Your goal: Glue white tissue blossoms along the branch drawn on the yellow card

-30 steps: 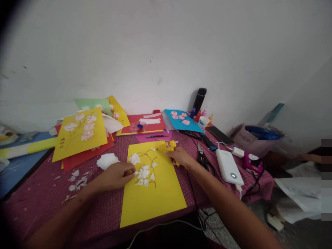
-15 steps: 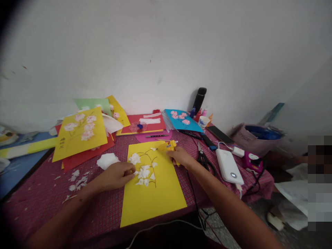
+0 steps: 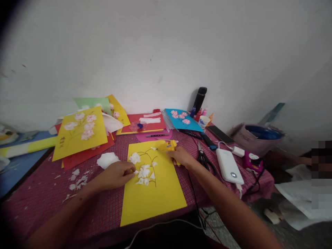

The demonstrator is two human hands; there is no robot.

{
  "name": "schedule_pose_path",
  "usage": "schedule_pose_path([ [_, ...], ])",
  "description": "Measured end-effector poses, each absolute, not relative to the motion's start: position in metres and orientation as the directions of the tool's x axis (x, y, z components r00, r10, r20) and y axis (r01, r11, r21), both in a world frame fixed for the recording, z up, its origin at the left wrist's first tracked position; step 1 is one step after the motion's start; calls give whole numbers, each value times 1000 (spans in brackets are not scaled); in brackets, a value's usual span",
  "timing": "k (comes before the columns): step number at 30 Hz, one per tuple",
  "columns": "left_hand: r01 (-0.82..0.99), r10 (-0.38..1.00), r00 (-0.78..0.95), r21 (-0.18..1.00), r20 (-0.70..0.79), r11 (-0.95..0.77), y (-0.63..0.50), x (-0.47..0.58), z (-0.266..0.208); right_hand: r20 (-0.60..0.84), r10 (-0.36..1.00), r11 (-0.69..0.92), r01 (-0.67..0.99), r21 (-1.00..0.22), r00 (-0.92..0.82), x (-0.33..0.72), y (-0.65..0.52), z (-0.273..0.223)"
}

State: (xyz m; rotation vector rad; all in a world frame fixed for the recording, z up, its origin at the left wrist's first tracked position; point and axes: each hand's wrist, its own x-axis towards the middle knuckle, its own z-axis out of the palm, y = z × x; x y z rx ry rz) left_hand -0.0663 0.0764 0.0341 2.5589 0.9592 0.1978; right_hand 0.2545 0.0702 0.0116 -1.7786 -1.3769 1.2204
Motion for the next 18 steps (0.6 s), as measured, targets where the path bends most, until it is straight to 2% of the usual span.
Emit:
schedule_pose_path([
  [18, 592, 654, 756, 417, 9, -690, 77, -68, 32, -309, 951, -271, 476, -837, -2, 256, 69, 10],
])
